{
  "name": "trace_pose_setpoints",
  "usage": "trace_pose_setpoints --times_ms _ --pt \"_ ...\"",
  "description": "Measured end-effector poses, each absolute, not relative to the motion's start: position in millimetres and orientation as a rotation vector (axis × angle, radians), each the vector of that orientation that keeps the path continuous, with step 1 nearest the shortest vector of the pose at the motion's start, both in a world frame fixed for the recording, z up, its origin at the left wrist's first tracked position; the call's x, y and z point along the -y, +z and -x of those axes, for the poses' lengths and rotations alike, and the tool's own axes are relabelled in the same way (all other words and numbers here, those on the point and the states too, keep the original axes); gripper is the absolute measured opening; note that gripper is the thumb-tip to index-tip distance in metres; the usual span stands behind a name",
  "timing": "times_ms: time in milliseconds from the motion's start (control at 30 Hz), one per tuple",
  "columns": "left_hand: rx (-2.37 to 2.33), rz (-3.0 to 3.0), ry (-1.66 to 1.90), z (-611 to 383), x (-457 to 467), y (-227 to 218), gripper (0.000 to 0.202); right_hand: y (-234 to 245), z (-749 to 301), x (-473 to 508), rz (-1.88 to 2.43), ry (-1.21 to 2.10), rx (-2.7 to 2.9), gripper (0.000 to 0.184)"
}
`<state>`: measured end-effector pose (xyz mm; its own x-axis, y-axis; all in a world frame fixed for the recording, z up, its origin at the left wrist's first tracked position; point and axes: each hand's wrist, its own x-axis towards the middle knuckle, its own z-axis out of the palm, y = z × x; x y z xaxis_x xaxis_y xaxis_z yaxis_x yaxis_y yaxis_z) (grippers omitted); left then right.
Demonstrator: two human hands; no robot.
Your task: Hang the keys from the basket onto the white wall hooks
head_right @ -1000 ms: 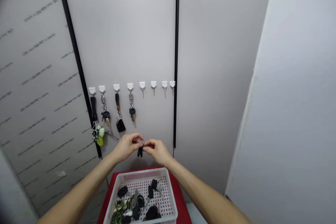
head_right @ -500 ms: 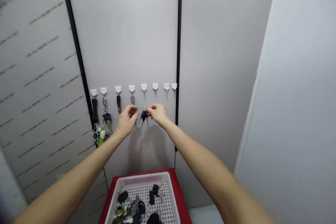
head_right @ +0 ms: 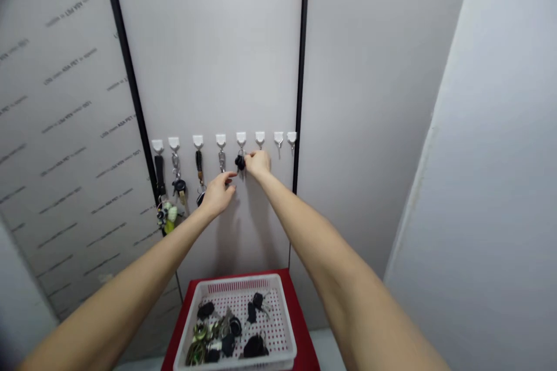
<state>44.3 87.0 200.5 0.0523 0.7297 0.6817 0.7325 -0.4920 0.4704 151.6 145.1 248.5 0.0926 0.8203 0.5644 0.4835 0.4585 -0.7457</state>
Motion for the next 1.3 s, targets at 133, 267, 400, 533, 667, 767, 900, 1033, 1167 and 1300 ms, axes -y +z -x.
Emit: trace_pose_setpoints --times_ms 133,267,400,533,667,767,900,1033,1167,1300 --pt "1.742 2.382 -1.448 -31 -65 142 0.028 198 -167 -116 1.206 0.308 1.577 0.024" --pt "1.936 2.584 -1.206 -20 -33 63 0.027 102 -187 -66 1.271 0.745 2.029 0.02" --pt "2.032 2.787 -0.851 -13 -9 7 0.025 22 -201 -26 1.351 0.9 2.388 0.02" --pt "2.002 2.835 -0.622 -12 -3 -7 0.028 6 -202 -19 1.313 0.564 2.608 0.024" --pt "1.962 2.878 -0.541 -19 -2 -11 0.024 13 -191 -28 1.433 0.181 2.603 0.025" --pt "1.966 2.857 -0.58 -22 -2 -17 0.017 10 -182 -33 1.489 0.095 2.664 0.022" --pt "2.198 2.818 -0.818 -18 -7 -17 0.014 3 -180 -36 1.467 0.144 2.681 0.018" --pt "2.424 2.79 -1.21 -13 -14 -1 0.014 4 -190 -38 1.393 0.335 2.543 0.018" --pt "2.447 2.811 -1.472 -11 -22 16 0.013 12 -197 -39 1.34 0.589 2.491 0.016" --pt "2.392 2.858 -1.555 -15 -29 31 0.013 25 -190 -37 1.262 0.744 2.347 0.016"
